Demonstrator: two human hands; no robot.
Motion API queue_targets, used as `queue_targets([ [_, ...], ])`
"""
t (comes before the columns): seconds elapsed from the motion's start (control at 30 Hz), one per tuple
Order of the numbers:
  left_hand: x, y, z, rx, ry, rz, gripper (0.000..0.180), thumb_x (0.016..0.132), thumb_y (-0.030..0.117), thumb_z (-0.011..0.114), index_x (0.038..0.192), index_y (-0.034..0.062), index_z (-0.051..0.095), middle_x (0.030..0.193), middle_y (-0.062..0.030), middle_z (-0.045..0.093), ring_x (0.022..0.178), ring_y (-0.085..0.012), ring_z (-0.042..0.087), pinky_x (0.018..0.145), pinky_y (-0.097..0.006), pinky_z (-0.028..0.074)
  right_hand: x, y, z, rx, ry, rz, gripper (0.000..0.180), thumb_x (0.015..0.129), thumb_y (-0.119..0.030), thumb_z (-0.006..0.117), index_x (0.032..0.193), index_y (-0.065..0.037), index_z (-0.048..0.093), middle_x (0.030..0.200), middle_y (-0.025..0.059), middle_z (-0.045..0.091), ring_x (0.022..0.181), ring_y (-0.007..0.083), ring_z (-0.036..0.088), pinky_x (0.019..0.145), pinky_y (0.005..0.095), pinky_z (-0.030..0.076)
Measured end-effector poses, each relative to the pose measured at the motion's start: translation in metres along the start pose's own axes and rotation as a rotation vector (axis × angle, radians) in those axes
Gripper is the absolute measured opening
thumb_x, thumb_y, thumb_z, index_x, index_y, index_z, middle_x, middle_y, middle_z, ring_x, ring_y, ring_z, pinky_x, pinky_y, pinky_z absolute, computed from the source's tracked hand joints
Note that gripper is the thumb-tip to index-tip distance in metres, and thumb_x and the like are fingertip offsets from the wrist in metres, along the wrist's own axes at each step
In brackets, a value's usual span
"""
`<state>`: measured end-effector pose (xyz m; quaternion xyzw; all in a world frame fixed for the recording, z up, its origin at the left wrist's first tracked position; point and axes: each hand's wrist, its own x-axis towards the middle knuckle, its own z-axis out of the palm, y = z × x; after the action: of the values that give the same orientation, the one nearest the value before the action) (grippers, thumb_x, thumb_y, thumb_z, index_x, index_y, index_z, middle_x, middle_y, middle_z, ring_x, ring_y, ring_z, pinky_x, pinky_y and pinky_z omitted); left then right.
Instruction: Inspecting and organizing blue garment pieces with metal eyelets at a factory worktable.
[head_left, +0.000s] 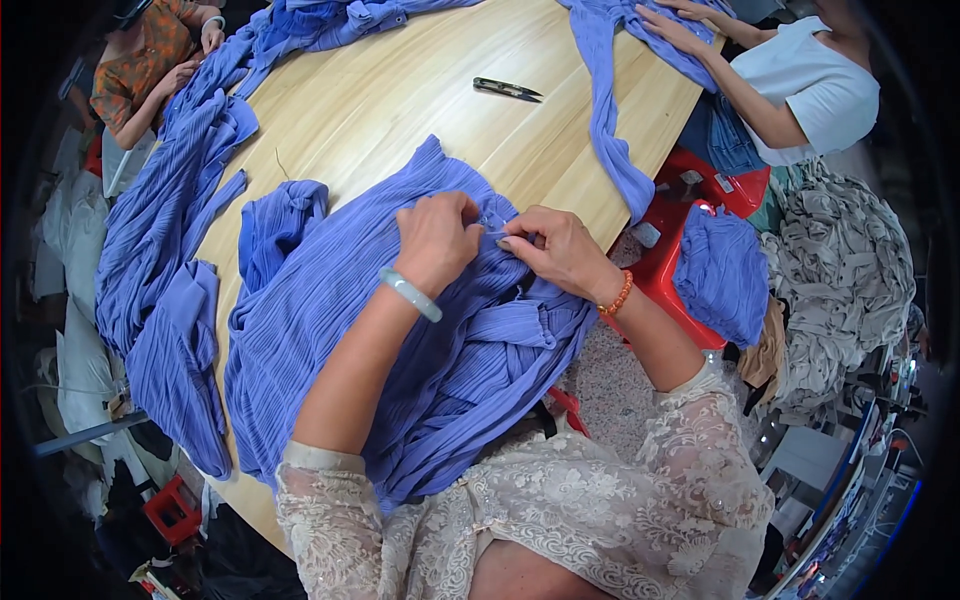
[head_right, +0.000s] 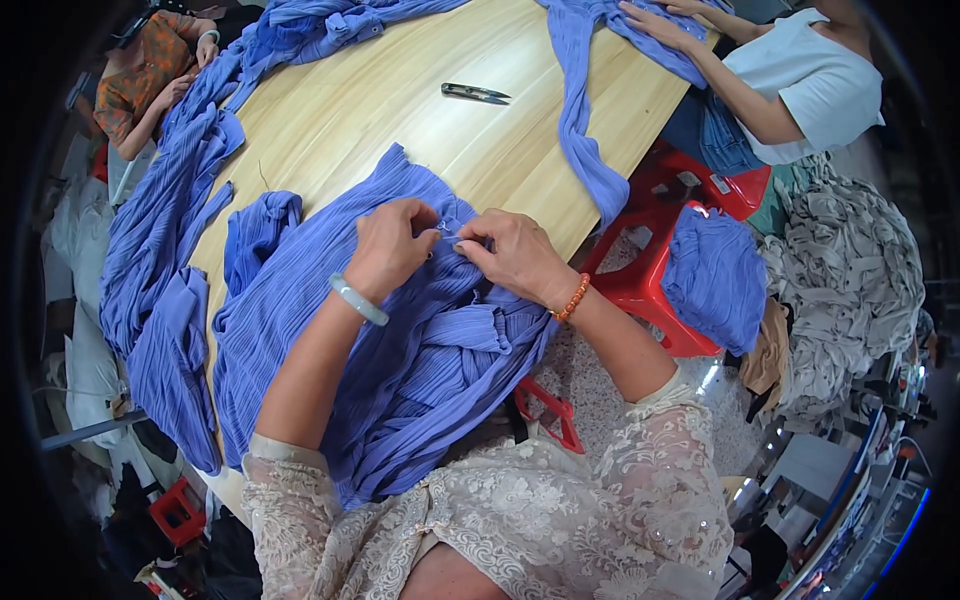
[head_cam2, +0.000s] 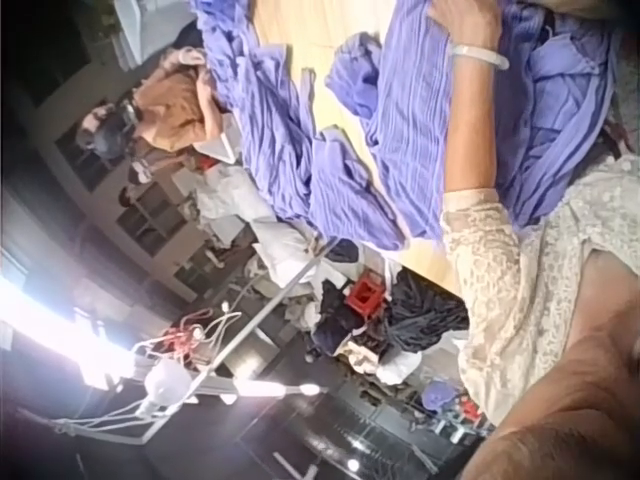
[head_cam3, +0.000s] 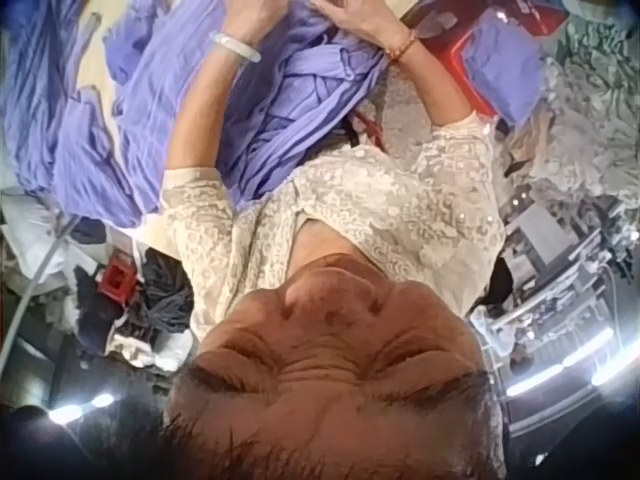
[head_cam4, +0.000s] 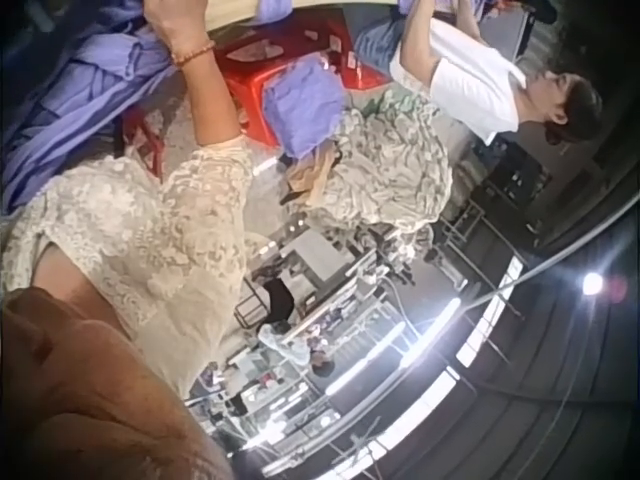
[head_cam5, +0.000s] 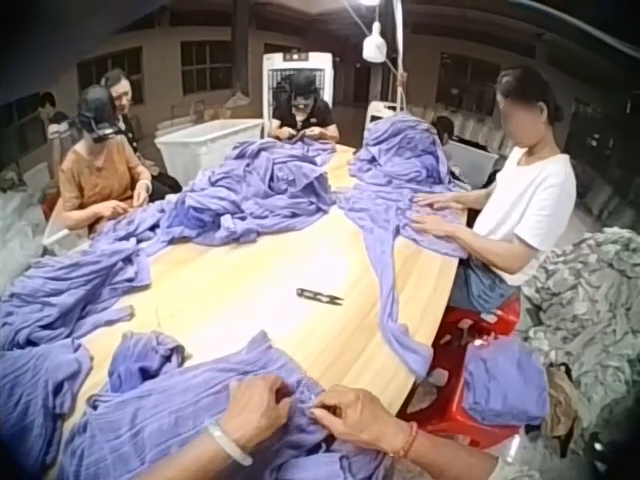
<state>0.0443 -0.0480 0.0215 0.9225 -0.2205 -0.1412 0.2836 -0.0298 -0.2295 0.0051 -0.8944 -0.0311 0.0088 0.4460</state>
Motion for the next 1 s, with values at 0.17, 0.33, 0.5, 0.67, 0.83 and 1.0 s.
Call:
queue_targets([
  [0.17,0.014,-0.011,0.007,-0.126,-0.092,-0.087,0.015,0.076,0.017,0.072,0.088,0.0082,0.073,0.087,-0.0103,0.073,0.086,-0.0285,0.068,0.084,-0.042,0.039,0.007,-0.001,0.004,0.153,-0.020,0.076,0.018,0.084,-0.017,0.070,0.092,-0.001,0.072,0.080,0.0119,0.069,0.069,0.0185,0.065,0.066,0.0304,0.051],
  [0.33,0.014,-0.003,0.005,-0.048,-0.128,-0.068,0.014,0.075,0.015,0.073,0.087,0.0082,0.073,0.089,-0.0114,0.073,0.088,-0.0279,0.068,0.084,-0.043,0.037,0.010,0.002,0.004,0.213,-0.034,0.107,0.015,0.086,-0.013,0.070,0.089,0.002,0.070,0.062,-0.0040,0.056,0.053,0.0010,0.042,0.048,0.0219,0.035],
  [0.5,0.014,0.001,0.006,-0.044,-0.131,-0.102,0.014,0.074,0.015,0.075,0.086,0.0085,0.073,0.086,-0.0104,0.072,0.085,-0.0277,0.067,0.082,-0.042,0.035,0.008,0.005,0.004,0.236,-0.057,0.123,0.013,0.087,-0.012,0.069,0.088,0.001,0.069,0.061,-0.0053,0.054,0.052,-0.0002,0.041,0.047,0.0205,0.033],
  [0.67,0.013,-0.004,0.007,-0.164,-0.122,-0.086,0.015,0.074,0.014,0.075,0.087,0.0092,0.073,0.084,-0.0095,0.072,0.084,-0.0271,0.067,0.082,-0.041,0.034,0.007,0.008,0.008,0.275,-0.016,0.067,0.013,0.087,-0.011,0.069,0.087,0.001,0.067,0.059,-0.0053,0.052,0.051,-0.0002,0.041,0.047,0.0209,0.033],
  [0.83,0.014,0.002,0.007,-0.084,-0.157,-0.128,0.018,0.078,0.019,0.073,0.092,0.0084,0.072,0.080,-0.0037,0.071,0.077,-0.0184,0.066,0.092,-0.040,0.038,0.006,0.004,0.007,0.204,-0.008,0.085,0.014,0.087,-0.013,0.070,0.088,0.002,0.068,0.059,-0.0048,0.053,0.051,0.0001,0.041,0.047,0.0213,0.034],
  [1.0,0.013,0.001,0.006,-0.114,-0.194,-0.128,0.016,0.078,0.019,0.071,0.091,0.0084,0.072,0.077,-0.0026,0.070,0.073,-0.0155,0.065,0.089,-0.039,0.040,0.006,0.004,0.007,0.216,-0.011,0.116,0.016,0.087,-0.014,0.070,0.088,0.002,0.069,0.060,-0.0050,0.054,0.051,0.0001,0.041,0.047,0.0210,0.034],
])
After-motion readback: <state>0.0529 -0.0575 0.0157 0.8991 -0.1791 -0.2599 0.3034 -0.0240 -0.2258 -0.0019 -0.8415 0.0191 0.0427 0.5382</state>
